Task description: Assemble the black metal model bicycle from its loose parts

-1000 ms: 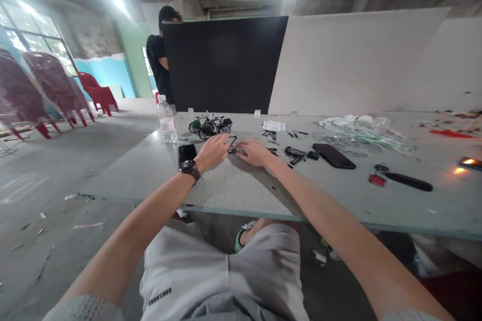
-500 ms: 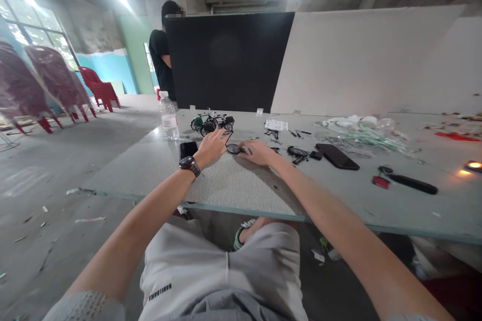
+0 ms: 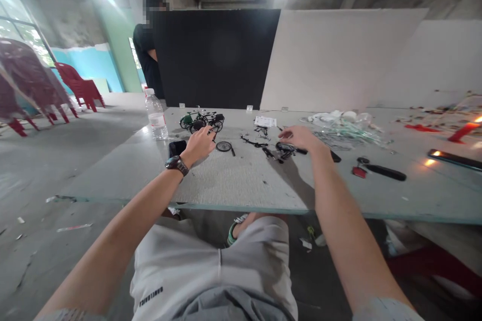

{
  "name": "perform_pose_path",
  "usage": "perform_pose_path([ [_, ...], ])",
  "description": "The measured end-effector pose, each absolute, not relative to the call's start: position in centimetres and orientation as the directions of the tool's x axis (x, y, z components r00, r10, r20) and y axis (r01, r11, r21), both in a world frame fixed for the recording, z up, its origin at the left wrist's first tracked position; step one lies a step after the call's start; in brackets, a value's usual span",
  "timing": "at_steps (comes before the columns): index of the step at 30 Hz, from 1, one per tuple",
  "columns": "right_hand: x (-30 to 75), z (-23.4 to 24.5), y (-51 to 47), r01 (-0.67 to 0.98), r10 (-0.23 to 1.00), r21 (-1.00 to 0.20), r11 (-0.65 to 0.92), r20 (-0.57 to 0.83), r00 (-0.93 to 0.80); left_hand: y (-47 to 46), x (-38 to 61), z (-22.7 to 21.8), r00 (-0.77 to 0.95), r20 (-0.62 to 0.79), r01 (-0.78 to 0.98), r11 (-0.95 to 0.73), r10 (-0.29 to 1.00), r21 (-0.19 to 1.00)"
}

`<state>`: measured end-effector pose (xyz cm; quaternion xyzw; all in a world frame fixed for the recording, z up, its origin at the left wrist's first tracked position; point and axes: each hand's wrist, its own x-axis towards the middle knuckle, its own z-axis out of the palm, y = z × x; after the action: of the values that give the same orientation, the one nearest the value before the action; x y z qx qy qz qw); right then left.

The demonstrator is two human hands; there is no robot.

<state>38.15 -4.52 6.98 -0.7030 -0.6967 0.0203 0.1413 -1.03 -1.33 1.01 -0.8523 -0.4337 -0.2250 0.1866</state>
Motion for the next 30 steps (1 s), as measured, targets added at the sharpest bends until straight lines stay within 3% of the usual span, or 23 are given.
perform_pose_path([
  [7,40.6,6.8,-5.3,0.964,0.978,-0.165,-0.209,-0.019,0.209,-1.5,-1.0,0.6,0.508,0.552,0.821,-0.565,0.661,-0.081],
  [11,39.9,6.5,-5.6,0.975,0.979,-0.101,-0.199,-0.069,0.192,-1.5,-1.0,0.5,0.499,0.553,0.823,-0.565,0.667,-0.062],
  [16,39.4,6.1,-5.3,0.979,0.986,-0.137,-0.153,-0.091,0.141,-1.7,-1.0,0.7,0.506,0.544,0.819,-0.570,0.669,-0.061],
  [30,38.4,5.0,-3.4,0.973,0.989,-0.203,-0.109,0.072,0.126,-1.9,-1.0,0.9,0.491,0.523,0.828,-0.560,0.697,-0.032],
])
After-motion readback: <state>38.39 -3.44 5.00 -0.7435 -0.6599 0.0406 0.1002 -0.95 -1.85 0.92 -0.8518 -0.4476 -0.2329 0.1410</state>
